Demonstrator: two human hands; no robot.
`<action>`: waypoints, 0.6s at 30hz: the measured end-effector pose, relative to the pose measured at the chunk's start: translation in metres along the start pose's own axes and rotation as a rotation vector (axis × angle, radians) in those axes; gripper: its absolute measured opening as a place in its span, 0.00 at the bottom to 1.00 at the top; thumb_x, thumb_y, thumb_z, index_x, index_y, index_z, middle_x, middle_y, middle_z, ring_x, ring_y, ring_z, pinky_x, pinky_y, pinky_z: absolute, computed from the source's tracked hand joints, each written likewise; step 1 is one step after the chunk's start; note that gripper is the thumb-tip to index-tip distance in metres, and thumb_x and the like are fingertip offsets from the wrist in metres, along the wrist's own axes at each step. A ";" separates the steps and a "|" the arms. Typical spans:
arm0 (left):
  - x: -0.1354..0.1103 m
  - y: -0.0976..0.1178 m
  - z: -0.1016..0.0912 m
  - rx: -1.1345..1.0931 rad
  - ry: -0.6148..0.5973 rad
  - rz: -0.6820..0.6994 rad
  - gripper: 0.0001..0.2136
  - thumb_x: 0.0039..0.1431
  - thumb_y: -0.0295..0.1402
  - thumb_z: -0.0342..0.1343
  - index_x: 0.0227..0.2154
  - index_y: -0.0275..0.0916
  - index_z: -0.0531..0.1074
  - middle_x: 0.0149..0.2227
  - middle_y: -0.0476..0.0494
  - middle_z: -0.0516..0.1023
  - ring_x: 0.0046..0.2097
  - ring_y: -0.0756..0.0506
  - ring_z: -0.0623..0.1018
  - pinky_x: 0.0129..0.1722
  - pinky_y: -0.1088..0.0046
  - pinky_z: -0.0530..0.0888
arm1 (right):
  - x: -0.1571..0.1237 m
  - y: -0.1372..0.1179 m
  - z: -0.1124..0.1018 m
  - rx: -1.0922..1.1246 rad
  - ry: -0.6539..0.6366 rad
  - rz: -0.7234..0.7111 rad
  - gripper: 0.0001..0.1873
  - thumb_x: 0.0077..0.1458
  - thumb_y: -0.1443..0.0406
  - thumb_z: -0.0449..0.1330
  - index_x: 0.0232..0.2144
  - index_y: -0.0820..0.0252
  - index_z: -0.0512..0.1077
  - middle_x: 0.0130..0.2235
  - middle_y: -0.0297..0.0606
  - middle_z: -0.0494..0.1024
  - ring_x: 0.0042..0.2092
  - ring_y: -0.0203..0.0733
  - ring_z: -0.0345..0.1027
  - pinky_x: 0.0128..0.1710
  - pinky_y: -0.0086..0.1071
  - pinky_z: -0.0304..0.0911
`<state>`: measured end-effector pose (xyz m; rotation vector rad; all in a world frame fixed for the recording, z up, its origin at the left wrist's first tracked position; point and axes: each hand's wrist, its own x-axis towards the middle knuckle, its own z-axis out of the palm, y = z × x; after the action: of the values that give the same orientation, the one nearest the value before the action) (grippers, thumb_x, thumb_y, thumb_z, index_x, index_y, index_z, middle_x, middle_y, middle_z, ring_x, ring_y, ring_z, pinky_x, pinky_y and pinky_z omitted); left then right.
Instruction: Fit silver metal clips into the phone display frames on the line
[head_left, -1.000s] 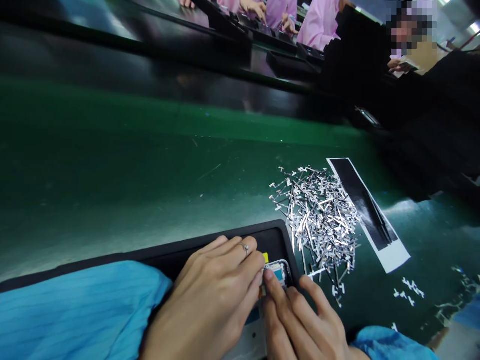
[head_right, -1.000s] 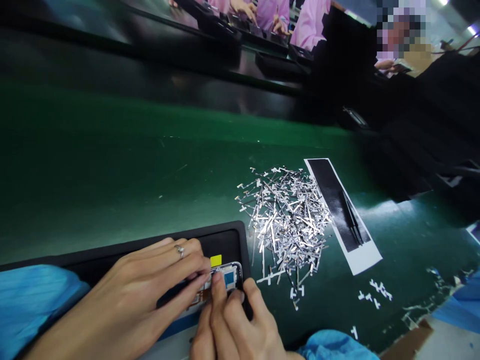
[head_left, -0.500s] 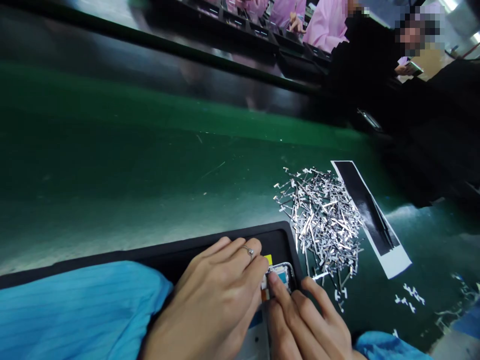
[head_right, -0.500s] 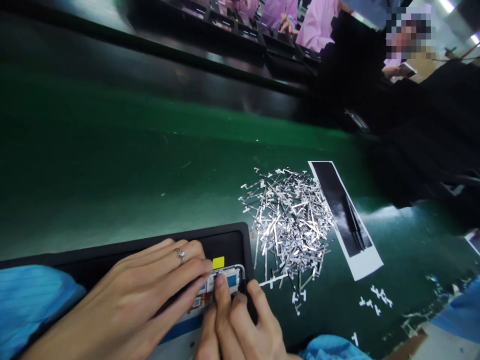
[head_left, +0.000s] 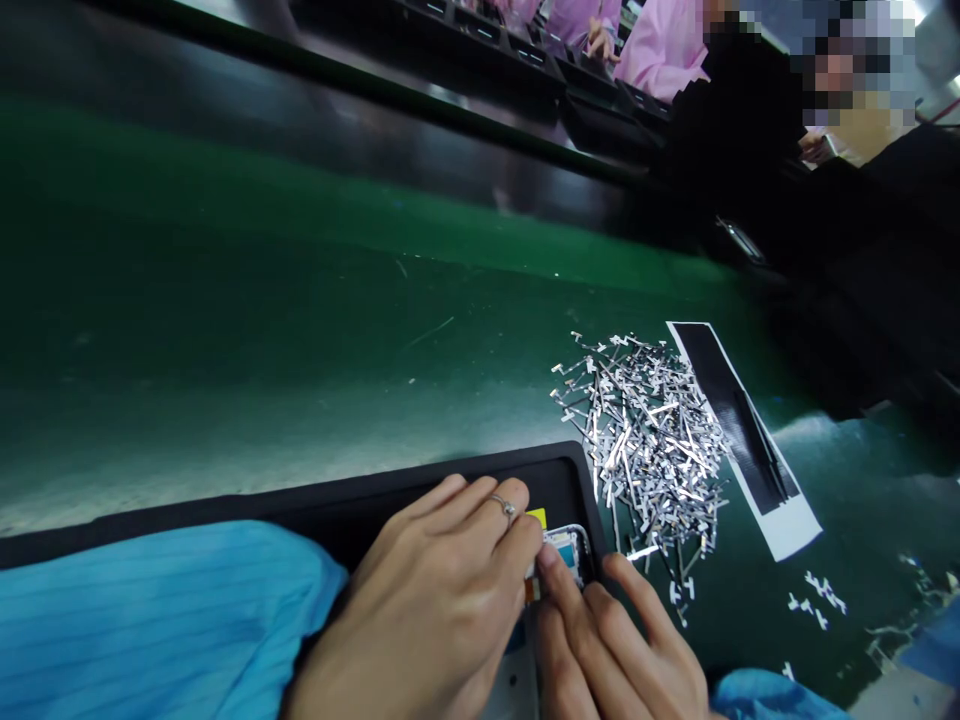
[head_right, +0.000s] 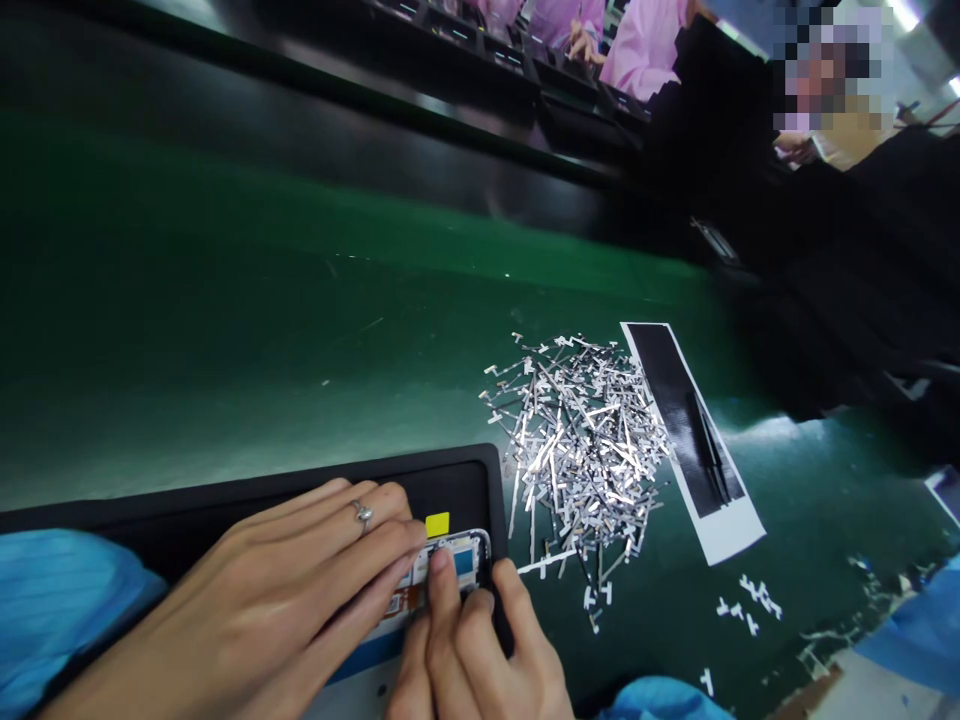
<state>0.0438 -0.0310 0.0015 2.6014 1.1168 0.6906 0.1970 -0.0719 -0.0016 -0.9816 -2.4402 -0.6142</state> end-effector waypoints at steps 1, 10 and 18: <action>0.000 0.000 0.000 0.009 0.015 0.004 0.16 0.56 0.24 0.36 0.33 0.38 0.71 0.35 0.47 0.75 0.36 0.48 0.73 0.39 0.72 0.69 | 0.000 0.000 0.000 0.002 -0.009 -0.006 0.17 0.54 0.78 0.43 0.23 0.66 0.68 0.28 0.39 0.77 0.26 0.34 0.66 0.35 0.32 0.62; 0.004 0.001 0.010 0.055 0.240 0.027 0.22 0.59 0.24 0.30 0.24 0.38 0.71 0.29 0.49 0.75 0.32 0.50 0.73 0.37 0.74 0.65 | 0.001 0.004 0.001 0.032 -0.009 -0.015 0.16 0.54 0.77 0.44 0.22 0.65 0.67 0.27 0.38 0.77 0.25 0.32 0.66 0.42 0.31 0.62; 0.001 0.009 0.005 0.285 0.056 0.082 0.13 0.54 0.23 0.39 0.33 0.35 0.70 0.33 0.43 0.73 0.35 0.45 0.71 0.36 0.69 0.66 | 0.000 0.004 0.001 0.071 -0.001 0.024 0.13 0.52 0.76 0.47 0.21 0.65 0.67 0.27 0.40 0.76 0.25 0.33 0.67 0.40 0.32 0.63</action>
<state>0.0524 -0.0365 0.0014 2.8964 1.2101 0.6690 0.1997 -0.0691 -0.0014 -0.9818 -2.4298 -0.5158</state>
